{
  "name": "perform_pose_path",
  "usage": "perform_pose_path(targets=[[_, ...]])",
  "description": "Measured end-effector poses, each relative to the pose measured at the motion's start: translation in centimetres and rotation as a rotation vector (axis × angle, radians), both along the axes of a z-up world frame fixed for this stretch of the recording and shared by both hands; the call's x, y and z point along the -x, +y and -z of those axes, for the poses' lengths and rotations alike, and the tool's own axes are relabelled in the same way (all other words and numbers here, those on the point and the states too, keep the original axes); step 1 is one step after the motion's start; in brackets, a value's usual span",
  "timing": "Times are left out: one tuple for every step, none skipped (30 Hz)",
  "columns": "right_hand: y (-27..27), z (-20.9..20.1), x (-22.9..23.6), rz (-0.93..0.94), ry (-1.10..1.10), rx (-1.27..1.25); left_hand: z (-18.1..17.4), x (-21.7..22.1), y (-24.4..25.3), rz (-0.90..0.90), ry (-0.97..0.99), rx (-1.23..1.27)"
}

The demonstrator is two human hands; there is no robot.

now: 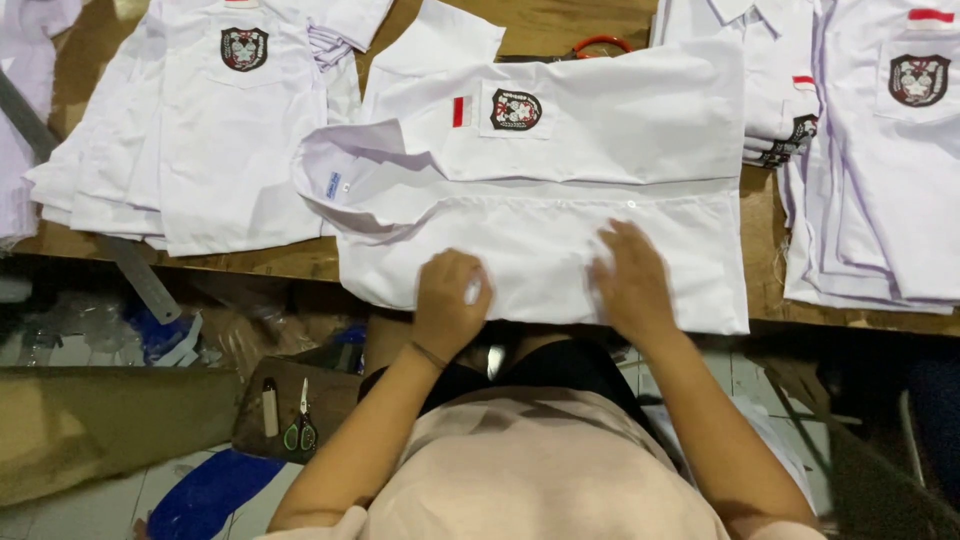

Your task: The person picks up a white shirt from a pile, spreads it on a wooden work surface, and folds it. The person then picks up a plastic fastening strip and inserts it into the folded collar area of the shirt.

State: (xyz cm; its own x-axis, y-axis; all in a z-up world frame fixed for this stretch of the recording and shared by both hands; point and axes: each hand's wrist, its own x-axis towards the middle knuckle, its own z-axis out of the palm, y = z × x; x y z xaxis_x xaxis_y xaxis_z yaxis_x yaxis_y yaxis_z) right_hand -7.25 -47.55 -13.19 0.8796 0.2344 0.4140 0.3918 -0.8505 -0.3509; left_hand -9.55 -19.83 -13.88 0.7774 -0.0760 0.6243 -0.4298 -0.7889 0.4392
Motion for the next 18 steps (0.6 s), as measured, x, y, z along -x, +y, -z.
perform_pose_path(targets=[[2.2,-0.2,-0.1,0.005,0.005,0.001,-0.3,-1.0,-1.5,0.005,0.005,0.001],[4.4,-0.4,-0.2,-0.068,0.095,0.018,-0.5,-2.0,-3.1,0.044,-0.04,-0.1],[6.8,-0.7,-0.7,-0.143,0.18,0.031,-1.0,-3.2,-4.5,0.08,-0.09,-0.204],[7.4,-1.1,-1.1,-0.139,0.179,0.029,-1.0,-3.6,-4.7,0.083,-0.091,-0.206],[8.1,-1.4,-1.7,-0.105,0.328,0.154,-1.0,-4.3,-4.8,0.123,0.226,-0.287],[8.8,-1.8,-2.4,-0.068,0.477,0.279,-1.1,-5.0,-5.0,0.159,0.544,-0.364],[8.4,-2.2,-2.5,-0.065,0.475,0.276,-2.2,-4.8,-4.6,0.161,0.541,-0.367],[8.0,-2.6,-2.7,-0.071,0.493,0.299,-3.3,-4.7,-4.3,0.166,0.612,-0.39],[7.7,-2.9,-2.7,-0.077,0.513,0.322,-4.4,-4.5,-4.0,0.17,0.685,-0.412],[6.9,-2.8,-3.0,-0.075,0.512,0.319,-4.4,-4.6,-3.4,0.171,0.683,-0.415],[6.1,-2.7,-3.1,-0.056,0.519,0.289,-4.5,-4.6,-2.9,0.154,0.717,-0.396],[5.3,-2.6,-3.3,-0.037,0.527,0.259,-4.5,-4.6,-2.3,0.136,0.751,-0.376],[4.2,-2.8,-3.3,-0.034,0.528,0.259,-4.3,-4.6,-1.8,0.139,0.751,-0.377],[3.1,-2.9,-3.2,-0.029,0.538,0.278,-4.1,-4.6,-1.2,0.127,0.746,-0.385],[2.1,-3.1,-3.3,-0.028,0.544,0.301,-3.9,-4.7,-0.6,0.11,0.739,-0.388],[0.8,-2.7,-3.5,-0.03,0.542,0.304,-3.8,-4.8,0.2,0.108,0.738,-0.385],[-0.6,-2.3,-3.5,-0.014,0.544,0.308,-3.7,-4.7,0.9,0.086,0.759,-0.427],[-2.0,-1.9,-3.6,0.002,0.546,0.311,-3.5,-4.7,1.6,0.064,0.78,-0.469]])
